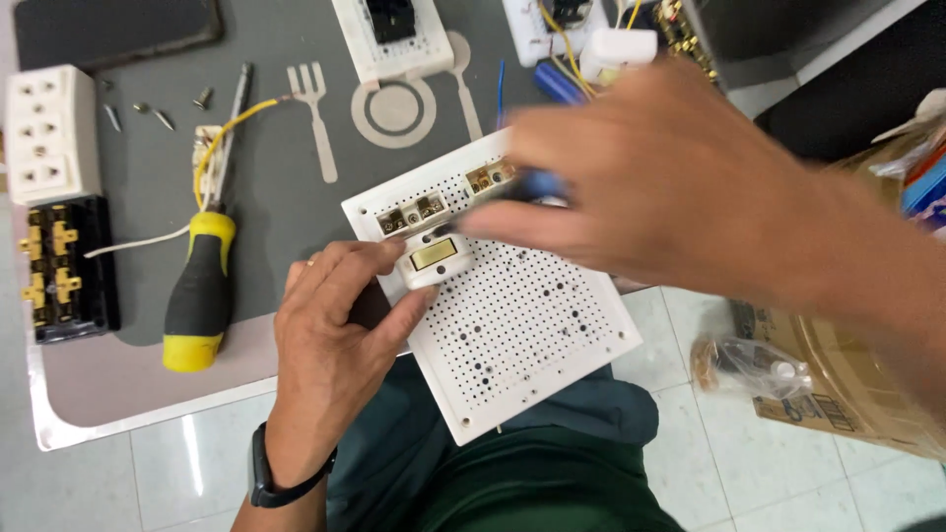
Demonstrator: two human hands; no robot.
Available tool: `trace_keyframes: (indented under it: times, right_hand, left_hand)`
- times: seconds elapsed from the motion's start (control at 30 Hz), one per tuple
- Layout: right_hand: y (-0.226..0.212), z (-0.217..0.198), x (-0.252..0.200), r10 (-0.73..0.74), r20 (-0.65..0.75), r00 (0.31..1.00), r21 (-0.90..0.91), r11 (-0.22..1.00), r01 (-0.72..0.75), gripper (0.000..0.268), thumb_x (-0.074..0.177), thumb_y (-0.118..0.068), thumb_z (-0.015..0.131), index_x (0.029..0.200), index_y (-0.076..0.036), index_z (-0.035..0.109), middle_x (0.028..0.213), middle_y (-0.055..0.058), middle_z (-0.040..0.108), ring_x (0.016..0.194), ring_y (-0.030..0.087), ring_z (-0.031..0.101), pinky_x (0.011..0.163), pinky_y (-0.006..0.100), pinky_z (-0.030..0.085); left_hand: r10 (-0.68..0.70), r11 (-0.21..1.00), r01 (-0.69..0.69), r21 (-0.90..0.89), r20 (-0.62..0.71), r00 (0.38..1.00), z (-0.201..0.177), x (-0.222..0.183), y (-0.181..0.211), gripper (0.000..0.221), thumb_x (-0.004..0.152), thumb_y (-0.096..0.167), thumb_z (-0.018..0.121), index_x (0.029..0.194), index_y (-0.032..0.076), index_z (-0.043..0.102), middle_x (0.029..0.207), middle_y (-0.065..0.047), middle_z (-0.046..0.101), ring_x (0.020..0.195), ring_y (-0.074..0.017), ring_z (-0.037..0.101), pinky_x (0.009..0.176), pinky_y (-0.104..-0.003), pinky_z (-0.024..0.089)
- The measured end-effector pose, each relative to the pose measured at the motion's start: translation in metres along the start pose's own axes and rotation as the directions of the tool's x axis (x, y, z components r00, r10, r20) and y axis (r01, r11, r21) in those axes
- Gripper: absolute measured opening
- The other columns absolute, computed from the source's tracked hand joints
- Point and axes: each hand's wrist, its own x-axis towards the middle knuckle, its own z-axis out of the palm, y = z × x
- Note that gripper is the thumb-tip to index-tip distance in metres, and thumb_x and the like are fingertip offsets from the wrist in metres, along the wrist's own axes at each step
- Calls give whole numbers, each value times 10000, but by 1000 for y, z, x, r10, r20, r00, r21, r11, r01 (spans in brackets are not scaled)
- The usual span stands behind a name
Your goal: Wiring electrical components and power connectors onto a mounting board using a screwdriver and manual wire handling.
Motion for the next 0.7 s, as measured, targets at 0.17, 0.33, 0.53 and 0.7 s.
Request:
trace_keyframes:
  times: [0.17,0.33,0.53,0.7]
  right_hand:
    - [-11,19,-91,542,-277,793,576,754,-314,173,937,-99,626,816,13,575,573,61,500,468,177,495,480,299,425]
    - [16,92,-149,970,-96,223,994,106,-31,329,957,-283,578,751,-88,411,453,75,296,354,226,360,393,345,397]
    - [50,106,-150,976,196,94,934,-215,285,458,840,-466,600,556,-152,423,477,4,314,491,235,480,557,270,373]
    - [39,126,-144,961,-217,169,976,213,44,329,1015,-317,609,813,-86,490,500,83,380,425,200,440,495,349,535]
  left_hand:
    - [2,997,-2,76,1,1000,1,2,3,438,835,306,770,1207,127,623,1150,-83,576,1061,-264,567,836,-396,398]
    - [93,983,-97,154,32,995,-4,10,12,693,794,251,817,1345,53,445,1375,-191,442,1205,-391,504,930,-498,404]
    - [211,918,-279,280,249,945,-6,43,3,852,791,310,830,1423,-42,381,1295,-234,586,1065,-393,566,914,-457,409]
    - [31,976,-103,193,345,938,-26,58,15,869,823,221,805,1496,89,271,1459,-161,488,1147,-405,472,856,-494,443]
